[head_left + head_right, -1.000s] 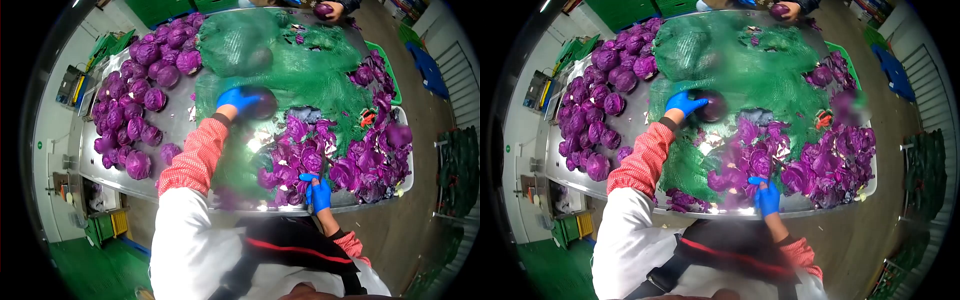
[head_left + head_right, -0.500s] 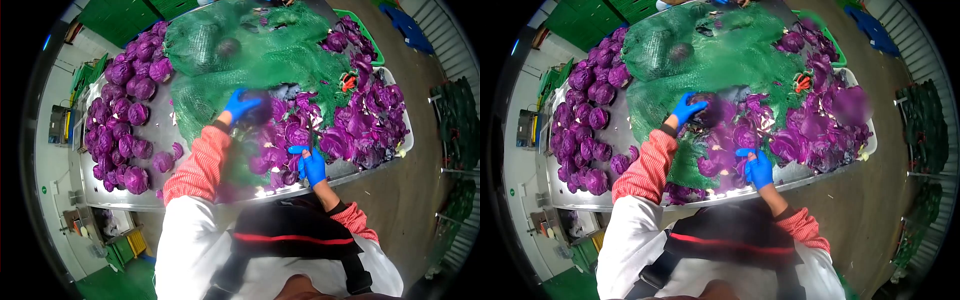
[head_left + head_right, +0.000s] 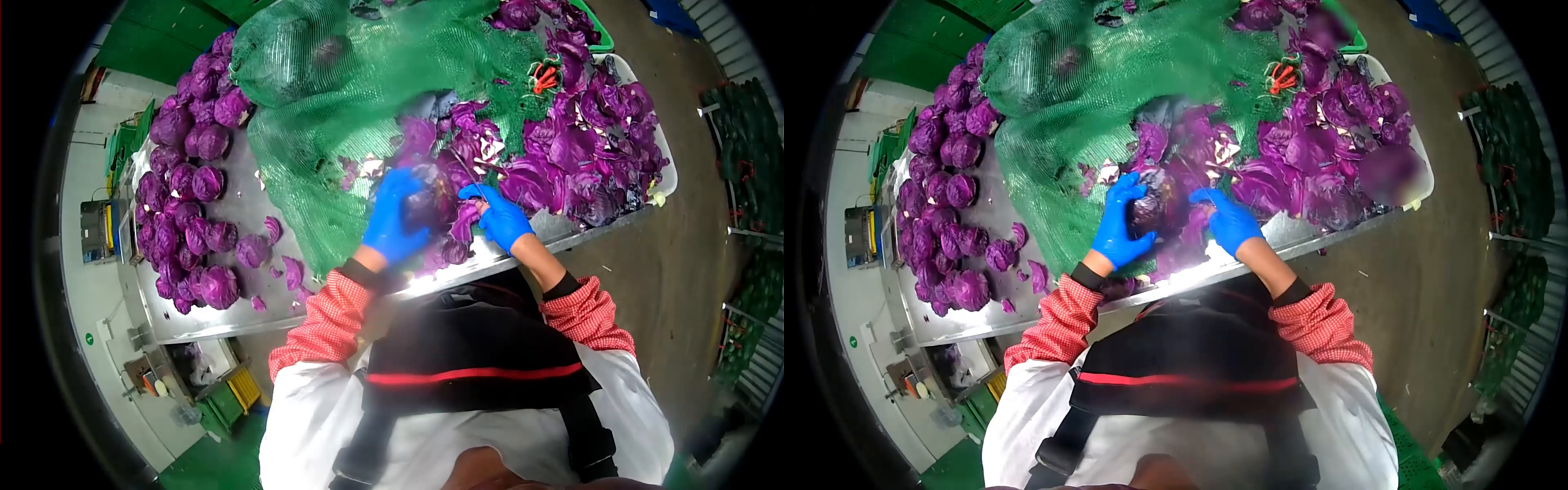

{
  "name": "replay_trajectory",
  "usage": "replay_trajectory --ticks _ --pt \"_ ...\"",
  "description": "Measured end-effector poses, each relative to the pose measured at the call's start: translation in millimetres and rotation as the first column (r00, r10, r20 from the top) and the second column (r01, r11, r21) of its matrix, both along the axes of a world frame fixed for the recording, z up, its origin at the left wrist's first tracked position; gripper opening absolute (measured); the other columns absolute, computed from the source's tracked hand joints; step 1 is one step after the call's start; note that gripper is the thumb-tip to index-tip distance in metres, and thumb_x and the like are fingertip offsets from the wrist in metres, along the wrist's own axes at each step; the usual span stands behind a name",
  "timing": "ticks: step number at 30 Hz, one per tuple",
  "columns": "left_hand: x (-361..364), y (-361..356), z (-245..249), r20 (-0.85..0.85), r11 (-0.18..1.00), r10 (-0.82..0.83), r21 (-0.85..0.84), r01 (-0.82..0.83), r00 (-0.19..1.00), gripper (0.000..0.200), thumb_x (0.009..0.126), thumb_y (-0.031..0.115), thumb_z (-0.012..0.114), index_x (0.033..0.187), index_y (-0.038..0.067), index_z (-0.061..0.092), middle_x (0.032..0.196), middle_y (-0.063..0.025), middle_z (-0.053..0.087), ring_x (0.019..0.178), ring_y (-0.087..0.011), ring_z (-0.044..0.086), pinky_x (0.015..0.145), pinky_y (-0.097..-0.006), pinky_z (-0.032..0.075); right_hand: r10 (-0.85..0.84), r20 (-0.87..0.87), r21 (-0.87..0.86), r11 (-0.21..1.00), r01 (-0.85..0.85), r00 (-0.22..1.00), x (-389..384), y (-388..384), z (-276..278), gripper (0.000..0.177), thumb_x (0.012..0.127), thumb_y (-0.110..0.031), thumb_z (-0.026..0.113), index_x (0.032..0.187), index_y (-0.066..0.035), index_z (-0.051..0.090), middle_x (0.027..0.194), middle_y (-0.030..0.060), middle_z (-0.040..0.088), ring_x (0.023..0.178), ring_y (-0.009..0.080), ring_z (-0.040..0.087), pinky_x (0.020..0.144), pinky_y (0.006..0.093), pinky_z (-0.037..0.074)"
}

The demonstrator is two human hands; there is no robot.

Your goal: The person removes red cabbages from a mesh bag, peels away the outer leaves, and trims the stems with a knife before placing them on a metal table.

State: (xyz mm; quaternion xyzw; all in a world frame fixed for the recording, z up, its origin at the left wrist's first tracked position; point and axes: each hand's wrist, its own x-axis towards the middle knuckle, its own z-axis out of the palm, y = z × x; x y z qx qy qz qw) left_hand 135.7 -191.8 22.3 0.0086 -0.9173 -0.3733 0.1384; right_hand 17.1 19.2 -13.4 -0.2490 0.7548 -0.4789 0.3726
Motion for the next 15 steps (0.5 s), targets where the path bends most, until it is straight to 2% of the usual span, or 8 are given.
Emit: replay_trajectory --ticks 2,3,4,5,6,7,10,15 --pt "8 5 -13 0.081 0.918 0.265 0.282 -0.277 0.961 0.071 0.063 0.017 0.079 0.122 0.005 0.04 0.127 -0.0169 0.044 0.119 -0.0312 0.042 0.103 -0.0397 0.033 0.152 -0.27 0.07 0.988 -0.138 0.951 -2 4 -18 0.029 0.094 -0.017 0.043 0.122 -0.014 0.049 0.105 0.0169 0.062 0.077 0.029 0.062 0.066 0.0387 0.048" --pt "10 8 -16 0.145 0.821 0.38 0.403 -0.405 0.914 0.07 0.065 0.018 0.079 0.122 0.004 0.04 0.125 -0.0159 0.046 0.117 -0.0291 0.044 0.101 -0.0386 0.035 0.163 -0.214 0.155 0.979 -0.131 0.963 0 4 -12 0.028 0.093 -0.02 0.043 0.12 -0.014 0.05 0.103 0.0191 0.062 0.081 0.0328 0.061 0.069 0.0413 0.047" --pt "3 15 -1 0.32 0.605 0.426 0.595 -0.529 0.846 0.07 0.07 0.022 0.079 0.122 0.002 0.038 0.119 -0.0133 0.048 0.11 -0.0243 0.048 0.097 -0.0359 0.039 0.172 -0.154 0.241 0.962 -0.131 0.973 5 2 2 0.028 0.093 -0.022 0.043 0.118 -0.014 0.051 0.101 0.0213 0.062 0.086 0.0366 0.059 0.072 0.0439 0.046" --pt "-2 13 -11 0.311 0.642 0.455 0.535 -0.55 0.834 0.076 0.067 0.023 0.079 0.125 0.002 0.035 0.12 -0.0145 0.043 0.107 -0.0236 0.05 0.087 -0.0353 0.048 0.176 -0.095 0.324 0.936 -0.137 0.98 8 -1 16 0.028 0.093 -0.024 0.043 0.117 -0.014 0.052 0.098 0.0236 0.061 0.09 0.0405 0.058 0.075 0.0466 0.046" --pt "-6 11 -19 0.367 0.63 0.421 0.539 -0.558 0.83 0.08 0.065 0.026 0.08 0.126 0.002 0.035 0.122 -0.0157 0.042 0.109 -0.025 0.049 0.089 -0.0359 0.046 0.165 -0.069 0.407 0.905 -0.123 0.984 5 -4 31 0.026 0.092 -0.028 0.043 0.107 -0.012 0.055 0.097 0.0234 0.061 0.089 0.0415 0.057 0.076 0.0478 0.045" --pt "-8 11 -27 0.421 0.618 0.384 0.544 -0.567 0.822 0.083 0.063 0.029 0.08 0.128 0.001 0.035 0.124 -0.0168 0.041 0.111 -0.0265 0.048 0.092 -0.0365 0.045 0.179 -0.132 0.371 0.921 -0.119 0.975 0 -3 24 0.026 0.091 -0.027 0.043 0.107 -0.011 0.055 0.095 0.0225 0.062 0.087 0.0409 0.058 0.074 0.0467 0.046" --pt "-4 10 -50 0.281 0.813 0.448 0.268 -0.518 0.849 0.093 0.059 0.036 0.082 0.131 0.001 0.035 0.125 -0.0193 0.039 0.115 -0.0304 0.044 0.098 -0.0393 0.04 0.187 -0.279 0.32 0.943 -0.092 0.942 -15 -1 23 0.022 0.089 -0.024 0.046 0.099 -0.006 0.052 0.09 0.0213 0.062 0.082 0.04 0.06 0.069 0.0454 0.048" --pt "1 20 -43 0.228 0.866 0.425 0.178 -0.467 0.876 0.097 0.056 0.036 0.082 0.133 0.002 0.034 0.124 -0.0194 0.039 0.117 -0.0325 0.041 0.101 -0.0407 0.035 0.381 -0.439 0.272 0.92 -0.283 0.814 -25 -18 32 0.019 0.086 -0.021 0.048 0.096 -0.005 0.052 0.087 0.0214 0.061 0.077 0.0413 0.059 0.066 0.0471 0.047"
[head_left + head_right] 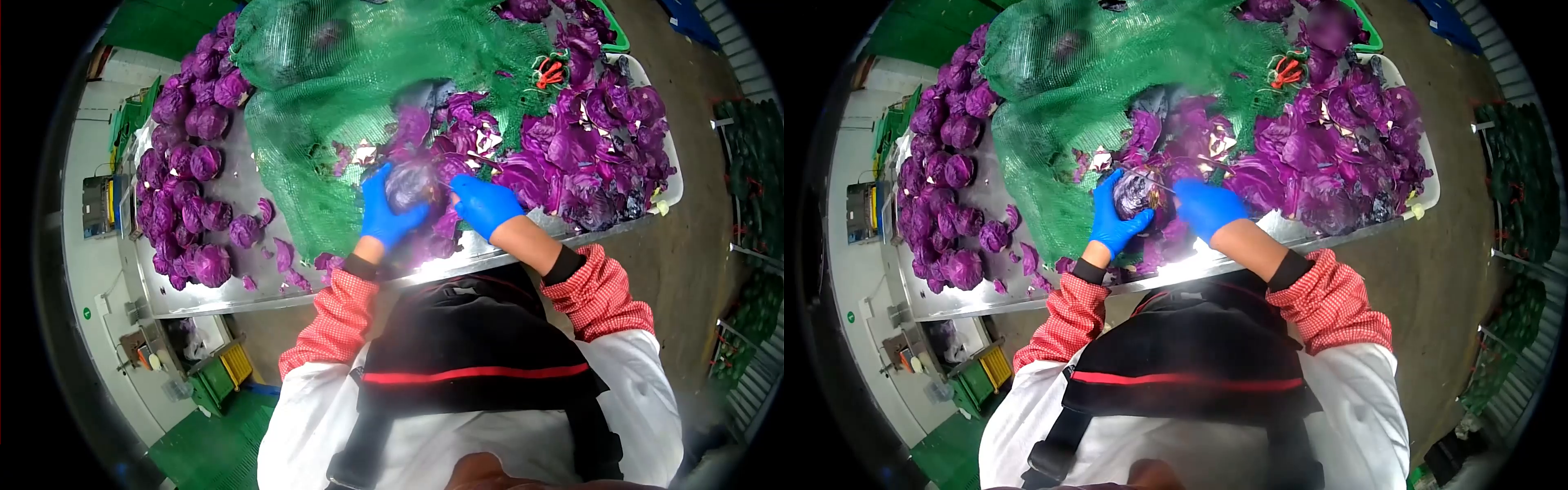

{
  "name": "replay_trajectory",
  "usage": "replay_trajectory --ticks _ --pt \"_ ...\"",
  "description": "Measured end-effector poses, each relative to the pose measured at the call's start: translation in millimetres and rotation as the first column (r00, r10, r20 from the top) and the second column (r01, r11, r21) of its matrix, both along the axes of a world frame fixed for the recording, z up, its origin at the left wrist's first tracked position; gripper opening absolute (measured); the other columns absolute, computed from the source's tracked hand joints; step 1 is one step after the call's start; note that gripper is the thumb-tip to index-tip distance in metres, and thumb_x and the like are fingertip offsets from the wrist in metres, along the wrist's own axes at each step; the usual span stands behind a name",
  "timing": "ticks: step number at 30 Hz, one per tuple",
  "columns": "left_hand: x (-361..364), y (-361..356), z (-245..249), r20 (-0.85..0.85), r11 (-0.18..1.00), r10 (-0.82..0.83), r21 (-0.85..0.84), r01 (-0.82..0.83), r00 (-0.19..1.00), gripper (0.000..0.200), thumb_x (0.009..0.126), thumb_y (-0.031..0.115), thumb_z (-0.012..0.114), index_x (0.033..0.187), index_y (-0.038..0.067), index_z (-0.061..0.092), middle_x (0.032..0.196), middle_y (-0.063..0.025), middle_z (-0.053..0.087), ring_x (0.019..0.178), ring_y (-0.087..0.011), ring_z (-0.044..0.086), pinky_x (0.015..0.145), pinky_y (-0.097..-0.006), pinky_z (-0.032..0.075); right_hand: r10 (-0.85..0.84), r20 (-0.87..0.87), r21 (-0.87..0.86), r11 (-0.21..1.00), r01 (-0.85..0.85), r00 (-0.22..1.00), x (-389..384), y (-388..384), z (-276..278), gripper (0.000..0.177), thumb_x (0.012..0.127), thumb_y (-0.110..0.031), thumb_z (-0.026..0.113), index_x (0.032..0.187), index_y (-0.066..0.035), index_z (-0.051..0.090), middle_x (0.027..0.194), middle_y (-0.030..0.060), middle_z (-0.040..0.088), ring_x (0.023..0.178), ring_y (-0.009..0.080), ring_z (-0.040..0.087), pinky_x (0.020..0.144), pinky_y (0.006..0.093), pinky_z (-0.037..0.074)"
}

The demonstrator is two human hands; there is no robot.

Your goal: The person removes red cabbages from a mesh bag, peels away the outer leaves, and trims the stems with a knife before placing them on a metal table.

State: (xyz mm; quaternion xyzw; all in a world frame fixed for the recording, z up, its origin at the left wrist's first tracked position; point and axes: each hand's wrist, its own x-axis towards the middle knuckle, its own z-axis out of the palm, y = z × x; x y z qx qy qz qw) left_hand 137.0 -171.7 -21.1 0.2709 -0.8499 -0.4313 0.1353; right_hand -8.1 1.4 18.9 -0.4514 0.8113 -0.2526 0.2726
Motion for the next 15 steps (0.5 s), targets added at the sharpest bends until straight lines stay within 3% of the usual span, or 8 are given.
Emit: replay_trajectory --ticks 3,6,8,10,12,14,15 --pt "-5 8 9 0.0 0.989 -0.007 -0.151 0.007 1.0 0.093 0.057 0.033 0.081 0.132 0.001 0.035 0.119 -0.0184 0.042 0.111 -0.0326 0.043 0.099 -0.0406 0.035 0.063 -0.038 0.091 0.994 -0.059 0.997 -4 -10 -18 0.018 0.088 -0.021 0.046 0.093 -0.005 0.052 0.085 0.0209 0.06 0.074 0.0418 0.058 0.064 0.0489 0.047" --pt "-13 16 17 -0.038 1.0 0.023 -0.002 -0.023 0.999 0.091 0.057 0.032 0.08 0.132 0.002 0.036 0.119 -0.0186 0.042 0.112 -0.0328 0.043 0.099 -0.0402 0.036 0.022 -0.069 0.184 0.983 -0.009 0.997 -9 -17 -36 0.016 0.086 -0.018 0.047 0.092 -0.004 0.053 0.088 0.0222 0.061 0.077 0.0425 0.059 0.065 0.05 0.047" --pt "-15 19 14 -0.014 0.996 -0.004 -0.088 0.003 1.0 0.095 0.054 0.033 0.081 0.132 0.003 0.036 0.12 -0.0188 0.041 0.111 -0.0343 0.042 0.099 -0.043 0.034 -0.017 -0.037 0.314 0.949 0.028 0.999 -21 -30 -51 0.015 0.085 -0.016 0.048 0.093 -0.004 0.054 0.09 0.0233 0.061 0.079 0.043 0.059 0.066 0.051 0.047" --pt "-12 20 11 -0.015 0.972 -0.077 -0.223 0.072 0.997 0.098 0.053 0.034 0.081 0.133 0.004 0.035 0.12 -0.0189 0.041 0.112 -0.035 0.041 0.1 -0.0446 0.033 -0.141 0.082 0.247 0.962 0.117 0.987 -30 -37 -63 0.017 0.084 -0.016 0.049 0.095 -0.004 0.055 0.091 0.0249 0.061 0.082 0.0433 0.06 0.068 0.0516 0.047" --pt "0 21 9 -0.095 0.994 -0.039 -0.106 0.028 0.995 0.1 0.052 0.034 0.081 0.134 0.003 0.033 0.124 -0.0178 0.039 0.117 -0.0342 0.039 0.103 -0.044 0.03 -0.026 -0.079 0.21 0.977 0.042 0.997 -18 -31 -65 0.019 0.084 -0.017 0.049 0.097 -0.004 0.055 0.09 0.025 0.061 0.082 0.0431 0.06 0.069 0.0512 0.047" --pt "11 20 12 -0.25 0.983 0.022 0.184 0.025 0.968 0.101 0.053 0.034 0.082 0.135 0.002 0.031 0.125 -0.0166 0.038 0.118 -0.0322 0.038 0.104 -0.0421 0.03 -0.027 -0.081 0.244 0.969 0.046 0.996 -17 -29 -47 0.022 0.084 -0.02 0.049 0.099 -0.005 0.055 0.089 0.0244 0.062 0.081 0.0426 0.06 0.069 0.0497 0.047" --pt "18 16 14 -0.255 0.979 -0.044 0.182 0.092 0.966 0.102 0.054 0.033 0.082 0.136 0.001 0.029 0.128 -0.0159 0.036 0.121 -0.03 0.037 0.105 -0.0407 0.029 -0.005 -0.092 0.255 0.967 0.028 0.996 -14 -28 -32 0.023 0.084 -0.02 0.049 0.1 -0.005 0.055 0.088 0.0244 0.062 0.081 0.0425 0.06 0.069 0.0495 0.047"
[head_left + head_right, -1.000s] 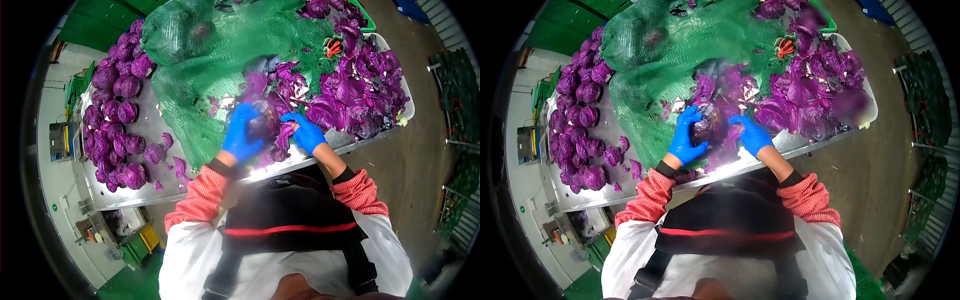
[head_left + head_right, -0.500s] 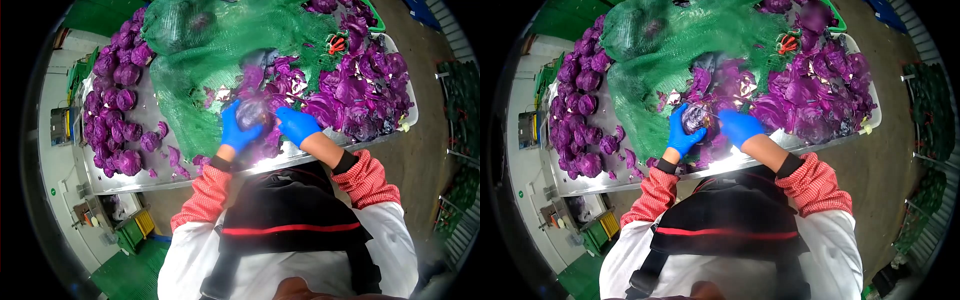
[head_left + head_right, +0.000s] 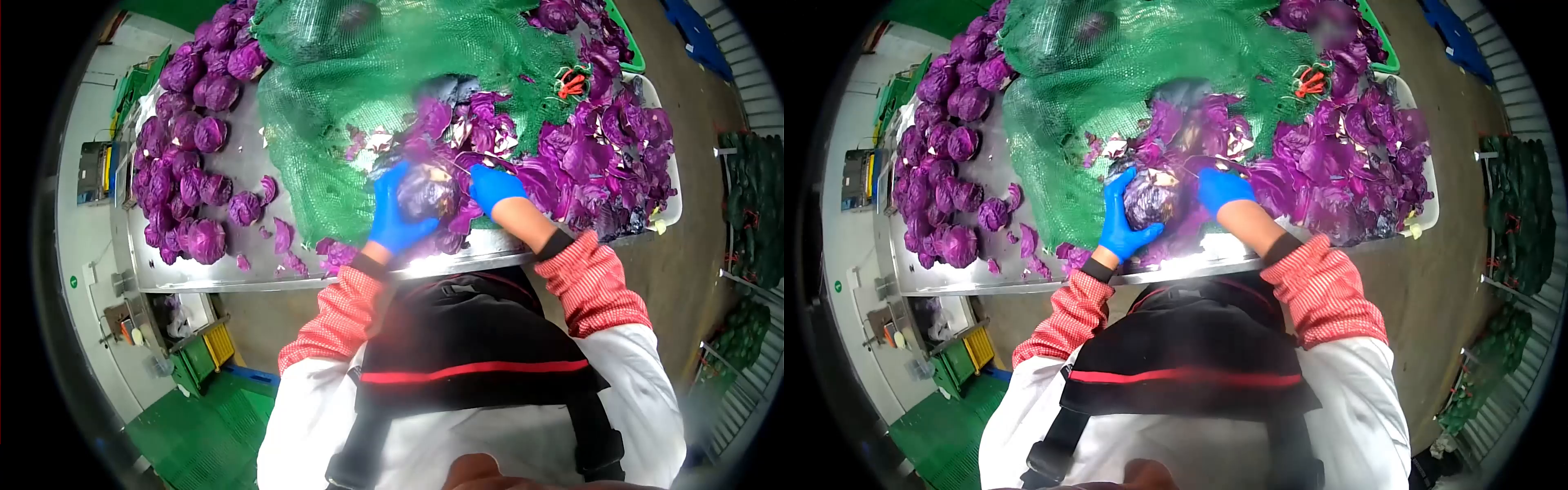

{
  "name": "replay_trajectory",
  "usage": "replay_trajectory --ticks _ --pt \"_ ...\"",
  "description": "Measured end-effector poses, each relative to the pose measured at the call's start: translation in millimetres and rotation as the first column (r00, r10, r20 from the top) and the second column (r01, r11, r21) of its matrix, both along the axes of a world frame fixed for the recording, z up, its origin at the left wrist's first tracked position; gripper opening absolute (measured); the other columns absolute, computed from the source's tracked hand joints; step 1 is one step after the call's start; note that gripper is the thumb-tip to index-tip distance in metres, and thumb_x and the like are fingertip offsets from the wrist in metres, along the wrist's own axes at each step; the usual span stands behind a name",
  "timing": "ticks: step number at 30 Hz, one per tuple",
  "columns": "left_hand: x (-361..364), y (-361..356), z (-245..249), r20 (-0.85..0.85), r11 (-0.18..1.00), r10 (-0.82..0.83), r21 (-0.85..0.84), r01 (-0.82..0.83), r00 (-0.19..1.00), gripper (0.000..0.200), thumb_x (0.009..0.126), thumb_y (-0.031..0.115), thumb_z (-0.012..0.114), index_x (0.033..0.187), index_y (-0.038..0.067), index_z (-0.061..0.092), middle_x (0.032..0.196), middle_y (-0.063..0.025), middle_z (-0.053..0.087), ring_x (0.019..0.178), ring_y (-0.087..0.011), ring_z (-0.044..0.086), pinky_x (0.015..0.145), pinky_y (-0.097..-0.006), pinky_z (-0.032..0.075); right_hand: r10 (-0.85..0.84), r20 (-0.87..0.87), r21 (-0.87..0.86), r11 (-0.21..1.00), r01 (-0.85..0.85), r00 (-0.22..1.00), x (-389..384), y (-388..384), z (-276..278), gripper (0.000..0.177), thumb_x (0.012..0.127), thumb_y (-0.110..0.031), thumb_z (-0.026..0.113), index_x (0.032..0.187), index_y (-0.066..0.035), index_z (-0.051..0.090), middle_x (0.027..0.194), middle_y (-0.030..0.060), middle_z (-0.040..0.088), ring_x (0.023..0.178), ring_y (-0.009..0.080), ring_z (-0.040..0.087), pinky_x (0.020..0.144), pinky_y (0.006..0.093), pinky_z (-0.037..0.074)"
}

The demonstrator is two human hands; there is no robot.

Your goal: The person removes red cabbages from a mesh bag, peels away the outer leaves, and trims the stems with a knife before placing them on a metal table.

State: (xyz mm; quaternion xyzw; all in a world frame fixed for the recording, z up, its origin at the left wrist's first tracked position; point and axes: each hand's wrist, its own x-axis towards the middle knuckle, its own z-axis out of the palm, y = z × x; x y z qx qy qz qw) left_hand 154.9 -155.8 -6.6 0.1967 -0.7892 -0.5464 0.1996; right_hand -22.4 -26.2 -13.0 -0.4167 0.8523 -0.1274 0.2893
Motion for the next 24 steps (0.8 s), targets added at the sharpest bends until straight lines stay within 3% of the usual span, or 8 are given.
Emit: replay_trajectory --ticks 3,6,9,12,15,17,21,24 --pt "27 0 -3 0.065 0.996 0.009 -0.093 -0.003 0.998 0.103 0.055 0.027 0.084 0.137 0.003 0.027 0.133 -0.0154 0.034 0.123 -0.028 0.036 0.106 -0.04 0.029 -0.01 0.089 -0.04 0.999 0.013 0.996 12 6 29 0.031 0.087 -0.031 0.049 0.101 -0.004 0.054 0.088 0.0236 0.062 0.082 0.042 0.06 0.07 0.049 0.047" --pt "46 11 9 0.055 0.933 0.081 0.347 -0.095 0.995 0.101 0.059 0.014 0.083 0.138 0.005 0.022 0.135 -0.0131 0.034 0.123 -0.0251 0.039 0.104 -0.0382 0.034 -0.091 0.284 -0.093 0.988 0.122 0.954 29 5 28 0.047 0.089 -0.045 0.048 0.105 -0.002 0.055 0.085 0.0235 0.063 0.078 0.0386 0.063 0.071 0.0486 0.047" --pt "62 -3 3 0.028 0.929 0.07 0.362 -0.075 0.997 0.092 0.064 0.014 0.081 0.136 0.004 0.025 0.134 -0.0135 0.036 0.122 -0.0255 0.04 0.104 -0.038 0.035 -0.245 0.774 0.119 0.962 0.246 0.584 49 -10 5 0.052 0.089 -0.051 0.046 0.109 -0.003 0.054 0.082 0.0173 0.064 0.069 0.0295 0.062 0.065 0.0418 0.049" --pt "51 4 30 0.026 0.903 0.074 0.422 -0.078 0.997 0.083 0.07 0.016 0.078 0.134 0.002 0.028 0.135 -0.0142 0.035 0.123 -0.0255 0.038 0.105 -0.0385 0.033 -0.161 0.691 -0.105 0.942 0.319 0.705 60 -7 7 0.057 0.088 -0.053 0.048 0.121 -0.006 0.051 0.083 0.0121 0.061 0.063 0.0192 0.059 0.058 0.0317 0.048" --pt "28 6 13 0.0 0.975 0.137 -0.174 -0.135 0.991 0.092 0.064 0.025 0.082 0.137 0.004 0.029 0.13 -0.0159 0.038 0.121 -0.0281 0.038 0.104 -0.04 0.032 -0.124 0.552 -0.232 0.927 0.294 0.825 45 -1 18 0.063 0.088 -0.054 0.048 0.133 -0.011 0.042 0.094 0.0186 0.063 0.069 0.0247 0.062 0.064 0.0345 0.049" --pt "12 5 2 0.096 0.957 0.083 -0.285 -0.053 0.992 0.092 0.063 0.032 0.082 0.136 0.004 0.034 0.129 -0.0159 0.039 0.119 -0.0303 0.039 0.102 -0.0402 0.034 -0.136 0.499 -0.249 0.923 0.292 0.856 36 2 16 0.062 0.088 -0.053 0.048 0.135 -0.013 0.04 0.1 0.0209 0.063 0.074 0.029 0.064 0.068 0.0371 0.049" --pt "-4 -1 -21 0.143 0.997 0.065 -0.041 -0.06 0.988 0.089 0.063 0.034 0.082 0.134 0.006 0.036 0.126 -0.0171 0.04 0.117 -0.0303 0.042 0.099 -0.0409 0.036 -0.128 0.113 -0.254 0.955 0.154 0.985 32 11 23 0.044 0.09 -0.038 0.047 0.128 -0.015 0.049 0.106 0.0216 0.061 0.089 0.04 0.06 0.077 0.0456 0.048" --pt "-14 -10 -29 0.152 0.998 0.042 0.044 -0.049 0.987 0.09 0.063 0.037 0.082 0.134 0.007 0.035 0.124 -0.0173 0.04 0.115 -0.0301 0.043 0.097 -0.041 0.038 -0.063 -0.149 -0.284 0.959 0.018 0.987 41 27 40 0.024 0.087 -0.028 0.051 0.104 -0.012 0.058 0.09 0.0177 0.063 0.078 0.0379 0.061 0.066 0.0462 0.049"
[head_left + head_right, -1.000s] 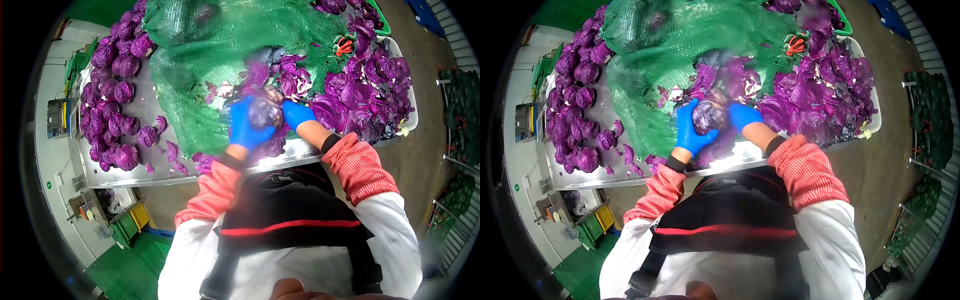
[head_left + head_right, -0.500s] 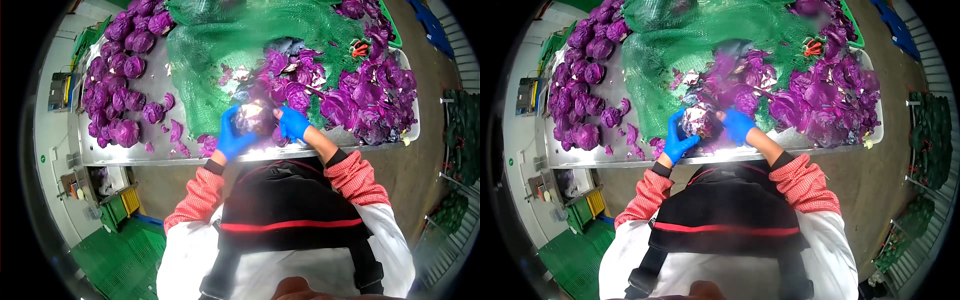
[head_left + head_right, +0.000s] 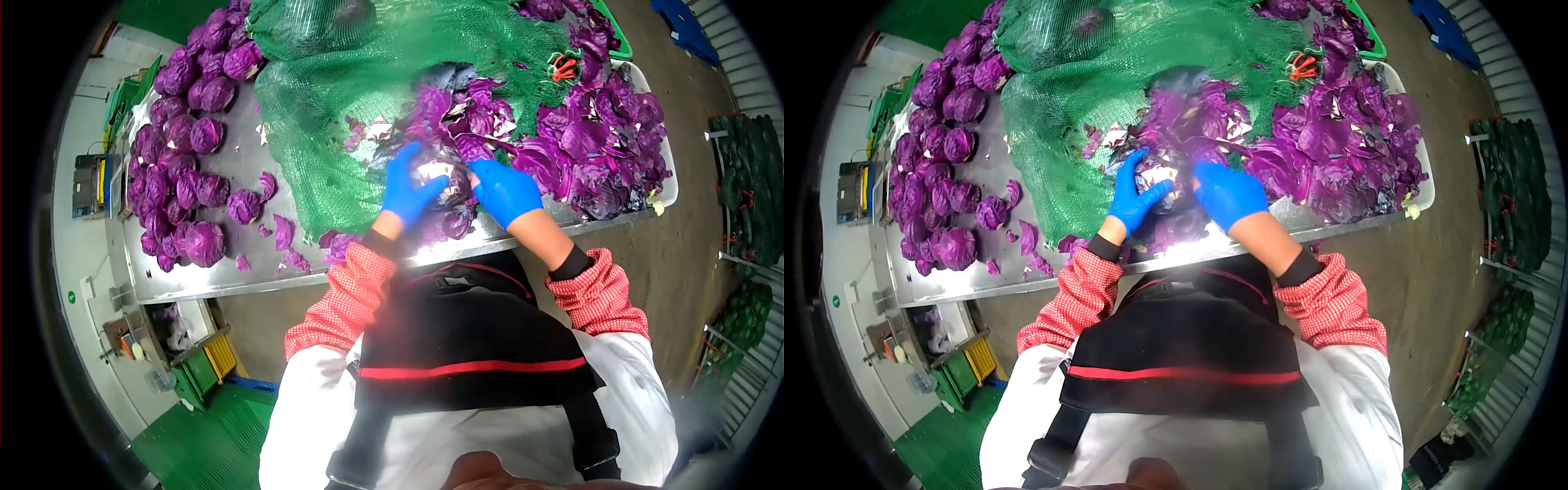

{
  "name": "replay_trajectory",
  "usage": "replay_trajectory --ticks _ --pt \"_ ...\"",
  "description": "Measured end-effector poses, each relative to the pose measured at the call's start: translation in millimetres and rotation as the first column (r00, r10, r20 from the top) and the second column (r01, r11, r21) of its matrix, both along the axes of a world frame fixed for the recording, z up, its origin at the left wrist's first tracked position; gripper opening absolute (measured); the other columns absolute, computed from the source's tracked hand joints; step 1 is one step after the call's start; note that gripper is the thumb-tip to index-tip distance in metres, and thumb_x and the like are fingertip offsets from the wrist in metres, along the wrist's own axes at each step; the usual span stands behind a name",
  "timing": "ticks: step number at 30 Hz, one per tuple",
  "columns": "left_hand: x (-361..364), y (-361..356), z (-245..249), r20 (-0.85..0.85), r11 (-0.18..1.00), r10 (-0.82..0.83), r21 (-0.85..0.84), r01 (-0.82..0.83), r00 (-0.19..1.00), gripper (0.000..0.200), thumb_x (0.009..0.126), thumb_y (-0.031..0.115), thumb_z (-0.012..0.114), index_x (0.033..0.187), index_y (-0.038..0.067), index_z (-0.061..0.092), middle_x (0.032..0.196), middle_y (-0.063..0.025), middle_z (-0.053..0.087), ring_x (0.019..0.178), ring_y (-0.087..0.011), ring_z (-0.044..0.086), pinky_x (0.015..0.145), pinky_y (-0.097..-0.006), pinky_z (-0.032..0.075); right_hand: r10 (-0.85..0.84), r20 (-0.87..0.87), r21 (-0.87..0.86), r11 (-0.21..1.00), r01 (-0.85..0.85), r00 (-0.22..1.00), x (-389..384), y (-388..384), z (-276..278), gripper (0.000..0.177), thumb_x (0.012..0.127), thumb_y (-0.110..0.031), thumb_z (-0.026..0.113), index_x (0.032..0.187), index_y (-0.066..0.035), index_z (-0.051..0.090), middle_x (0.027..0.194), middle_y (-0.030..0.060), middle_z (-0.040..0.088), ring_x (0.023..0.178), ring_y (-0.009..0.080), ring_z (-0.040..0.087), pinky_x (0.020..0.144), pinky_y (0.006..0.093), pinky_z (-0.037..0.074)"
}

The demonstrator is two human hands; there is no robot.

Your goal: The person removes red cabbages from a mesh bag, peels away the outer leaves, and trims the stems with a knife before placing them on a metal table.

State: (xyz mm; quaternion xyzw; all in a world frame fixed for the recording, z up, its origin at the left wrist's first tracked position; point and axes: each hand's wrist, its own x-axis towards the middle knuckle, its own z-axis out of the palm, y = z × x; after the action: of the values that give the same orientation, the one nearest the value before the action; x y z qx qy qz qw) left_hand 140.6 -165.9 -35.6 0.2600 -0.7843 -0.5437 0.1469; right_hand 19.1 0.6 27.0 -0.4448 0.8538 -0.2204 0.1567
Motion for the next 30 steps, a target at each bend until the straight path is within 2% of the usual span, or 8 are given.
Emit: replay_trajectory --ticks 5,9,14,17,21,25,26,30 --pt "-10 -5 -1 0.009 0.996 -0.047 -0.081 0.048 0.999 0.088 0.064 0.036 0.081 0.133 0.005 0.037 0.123 -0.0181 0.041 0.113 -0.0307 0.045 0.096 -0.0404 0.04 -0.022 -0.115 -0.089 0.996 0.012 0.993 -11 2 -23 0.016 0.086 -0.025 0.052 0.088 -0.01 0.058 0.08 0.0156 0.062 0.07 0.0361 0.061 0.06 0.0456 0.049" --pt "-5 5 18 0.057 0.972 -0.105 -0.204 0.114 0.993 0.081 0.066 0.03 0.079 0.133 0.005 0.039 0.125 -0.0163 0.046 0.117 -0.0296 0.044 0.101 -0.0397 0.034 -0.362 0.066 0.251 0.908 0.336 0.93 -61 -25 -46 0.032 0.091 -0.033 0.041 0.1 -0.006 0.056 0.094 0.0225 0.063 0.082 0.0409 0.061 0.07 0.0501 0.048" --pt "3 -1 24 -0.079 0.966 -0.136 0.212 0.15 0.988 0.086 0.069 0.031 0.078 0.138 0.007 0.033 0.134 -0.0152 0.039 0.124 -0.0287 0.037 0.106 -0.0392 0.029 -0.08 0.229 0.104 0.993 0.058 0.97 -24 -34 27 0.061 0.076 -0.045 0.062 0.129 -0.018 0.046 0.114 0.0209 0.059 0.101 0.0383 0.058 0.088 0.0443 0.046" --pt "10 -8 15 0.009 0.968 -0.21 -0.139 0.209 0.978 0.087 0.069 0.031 0.078 0.139 0.007 0.032 0.136 -0.016 0.037 0.126 -0.0286 0.036 0.106 -0.039 0.028 -0.054 0.096 -0.105 0.992 0.064 0.994 -21 -43 -30 0.046 0.08 -0.031 0.058 0.123 -0.017 0.049 0.104 0.0203 0.061 0.097 0.038 0.059 0.081 0.0451 0.048" --pt "18 -1 26 -0.102 0.971 -0.239 -0.058 0.234 0.966 0.088 0.069 0.031 0.078 0.14 0.008 0.031 0.135 -0.0167 0.038 0.126 -0.0293 0.036 0.108 -0.0391 0.026 -0.393 0.245 -0.044 0.909 0.415 0.886 -61 -42 -62 0.03 0.083 -0.024 0.051 0.111 -0.014 0.055 0.09 0.0196 0.064 0.088 0.0392 0.061 0.073 0.048 0.048" --pt "29 15 50 0.008 0.669 0.224 0.726 -0.16 0.974 0.065 0.079 0.034 0.07 0.131 0.008 0.04 0.123 -0.0113 0.047 0.114 -0.026 0.049 0.092 -0.0387 0.045 -0.397 0.265 -0.104 0.894 0.435 0.879 -52 -28 -59 0.047 0.084 -0.041 0.055 0.122 -0.014 0.049 0.102 0.0208 0.062 0.094 0.0382 0.06 0.077 0.0456 0.047" --pt "34 6 17 0.174 0.563 0.264 0.771 -0.298 0.949 0.052 0.083 0.037 0.065 0.122 0.008 0.044 0.113 -0.0094 0.051 0.099 -0.0229 0.055 0.074 -0.0384 0.054 -0.352 0.298 -0.189 0.89 0.416 0.887 -42 -21 -45 0.053 0.083 -0.045 0.055 0.125 -0.014 0.047 0.105 0.0214 0.062 0.096 0.0383 0.06 0.078 0.045 0.047" --pt "30 17 60 0.368 0.544 0.02 0.776 -0.319 0.929 0.048 0.082 0.039 0.066 0.112 0.007 0.046 0.105 -0.0103 0.052 0.094 -0.0241 0.056 0.073 -0.0394 0.054 -0.247 0.39 -0.045 0.957 0.286 0.887 7 -5 -38 0.075 0.082 -0.058 0.053 0.138 -0.011 0.034 0.109 0.0274 0.059 0.1 0.042 0.057 0.083 0.0442 0.046"
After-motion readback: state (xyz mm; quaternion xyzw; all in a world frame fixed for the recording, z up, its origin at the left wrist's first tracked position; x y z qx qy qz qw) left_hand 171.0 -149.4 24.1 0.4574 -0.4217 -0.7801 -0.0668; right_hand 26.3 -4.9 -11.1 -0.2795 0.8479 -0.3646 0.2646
